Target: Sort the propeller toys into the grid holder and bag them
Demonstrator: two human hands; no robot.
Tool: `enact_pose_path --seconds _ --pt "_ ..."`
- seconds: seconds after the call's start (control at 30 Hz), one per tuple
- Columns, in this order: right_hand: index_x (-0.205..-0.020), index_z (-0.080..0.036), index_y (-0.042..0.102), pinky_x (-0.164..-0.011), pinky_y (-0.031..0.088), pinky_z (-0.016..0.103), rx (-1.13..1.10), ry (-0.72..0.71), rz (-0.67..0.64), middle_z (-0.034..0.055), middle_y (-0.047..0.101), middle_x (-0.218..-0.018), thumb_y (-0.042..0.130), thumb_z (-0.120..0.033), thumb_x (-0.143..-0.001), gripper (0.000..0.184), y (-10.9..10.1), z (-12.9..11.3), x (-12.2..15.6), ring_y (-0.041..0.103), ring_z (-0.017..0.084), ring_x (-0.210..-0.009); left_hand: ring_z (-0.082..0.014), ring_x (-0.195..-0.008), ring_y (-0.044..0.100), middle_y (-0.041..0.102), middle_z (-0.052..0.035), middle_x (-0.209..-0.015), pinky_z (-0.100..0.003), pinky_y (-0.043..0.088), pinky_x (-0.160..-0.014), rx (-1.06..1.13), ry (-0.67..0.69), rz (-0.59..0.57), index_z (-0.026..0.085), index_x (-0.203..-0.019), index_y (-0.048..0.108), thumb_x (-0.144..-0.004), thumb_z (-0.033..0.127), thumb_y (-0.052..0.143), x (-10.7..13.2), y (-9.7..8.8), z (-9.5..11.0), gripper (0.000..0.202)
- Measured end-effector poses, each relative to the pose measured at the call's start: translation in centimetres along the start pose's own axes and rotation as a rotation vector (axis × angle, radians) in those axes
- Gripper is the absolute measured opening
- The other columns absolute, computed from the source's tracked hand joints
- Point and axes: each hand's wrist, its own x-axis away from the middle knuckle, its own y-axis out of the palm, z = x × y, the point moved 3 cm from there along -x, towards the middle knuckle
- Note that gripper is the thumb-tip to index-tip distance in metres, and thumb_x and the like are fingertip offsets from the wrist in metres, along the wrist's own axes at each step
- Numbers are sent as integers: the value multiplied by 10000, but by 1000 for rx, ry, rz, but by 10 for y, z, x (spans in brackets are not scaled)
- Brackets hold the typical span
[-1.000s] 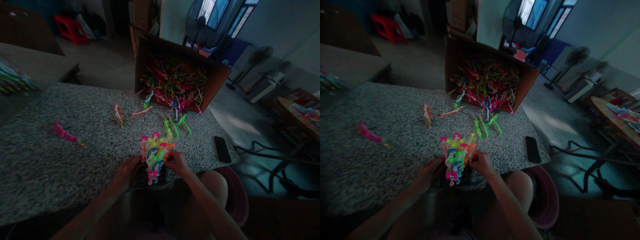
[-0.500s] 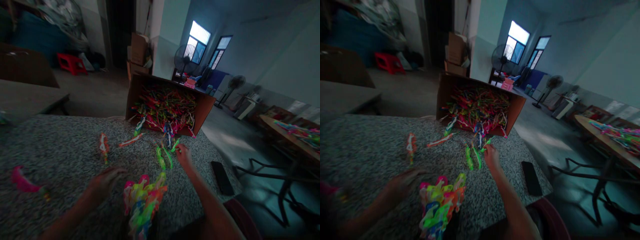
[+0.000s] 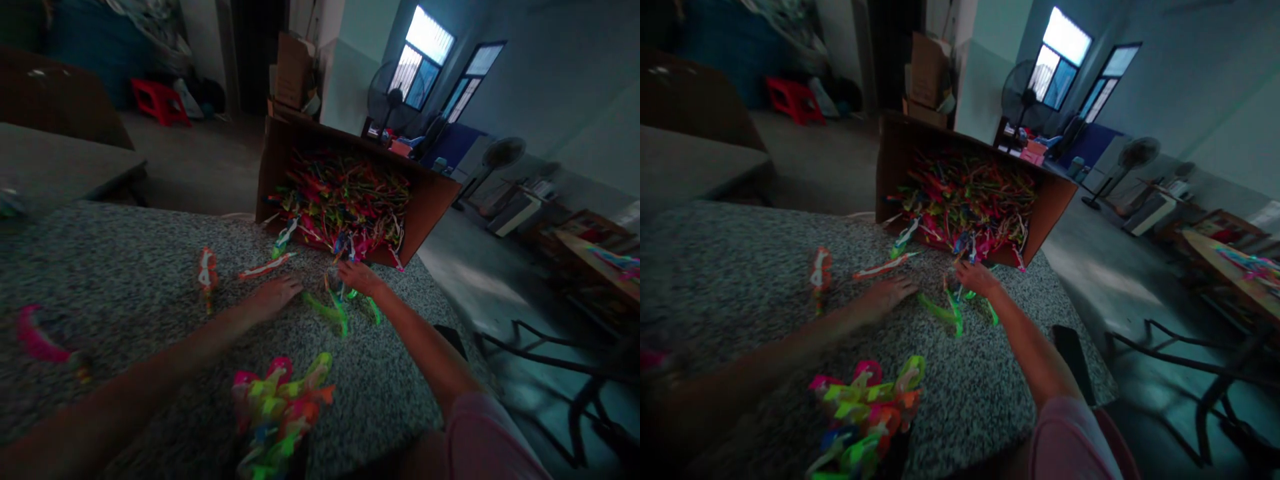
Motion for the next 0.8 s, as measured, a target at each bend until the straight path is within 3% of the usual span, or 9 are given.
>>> enact_pose_path --seconds 0.07,0.17,0.27,0.33,0.43,0.5,0.57,0.63,0.8 --pt "-1142 -151 554 -857 448 328 -51 78 47 141 513 -1313 368 -95 -932 285 -14 -6 20 527 230 -1100 -217 -1065 565 631 -109 -1088 -351 438 -948 142 -120 48 173 -1063 638 -791 106 382 44 -9 -14 380" --pt "-1184 -140 495 -764 455 286 -252 332 166 132 602 -1167 398 -186 -942 265 -39 -22 54 606 204 -938 -230 -933 614 651 -111 -980 -369 493 -858 493 -462 184 143 -1033 626 -815 297 417 117 -19 -21 339" --pt "-1154 -149 498 -675 441 255 -480 543 196 67 672 -916 457 -266 -921 265 -48 -52 92 637 183 -778 -203 -781 632 667 -60 -859 -356 540 -748 956 -813 349 158 -1068 595 -763 473 529 179 -20 -2 444" --pt "-1032 -163 572 -645 432 247 -544 593 65 48 679 -821 532 -261 -872 192 -40 -78 113 638 179 -726 -194 -774 642 682 -45 -852 -349 553 -751 1218 -937 421 179 -1033 603 -687 498 648 205 -17 22 473" --pt "-896 -150 637 -688 445 256 -539 625 -103 74 688 -832 590 -201 -822 102 -23 -112 138 644 196 -788 -223 -878 661 705 -65 -943 -367 548 -841 1451 -941 414 189 -942 631 -574 480 779 223 -11 58 492" --pt "-952 -137 645 -768 451 266 -527 655 -96 101 685 -938 591 -221 -839 150 -18 -123 152 632 207 -915 -243 -932 657 703 -82 -995 -372 542 -861 1471 -902 402 182 -915 647 -557 496 792 227 -8 75 498" --pt "-1022 -133 635 -820 448 276 -516 697 -50 118 667 -1025 620 -309 -841 253 -17 -127 165 608 214 -998 -238 -892 659 707 -81 -951 -357 548 -817 1384 -874 424 169 -912 658 -571 515 775 229 -7 86 500" --pt "-1006 -141 650 -800 454 273 -523 716 -51 105 677 -992 675 -381 -796 320 -16 -128 177 618 212 -957 -219 -820 655 706 -65 -875 -334 545 -759 1256 -854 435 162 -943 660 -608 513 744 230 -8 95 492" --pt "-797 -154 698 -669 439 243 -544 738 -130 71 704 -782 643 -258 -795 118 -6 -145 185 643 176 -750 -200 -710 635 673 -7 -709 -316 521 -697 899 -746 409 173 -888 663 -658 489 671 227 -12 120 391"
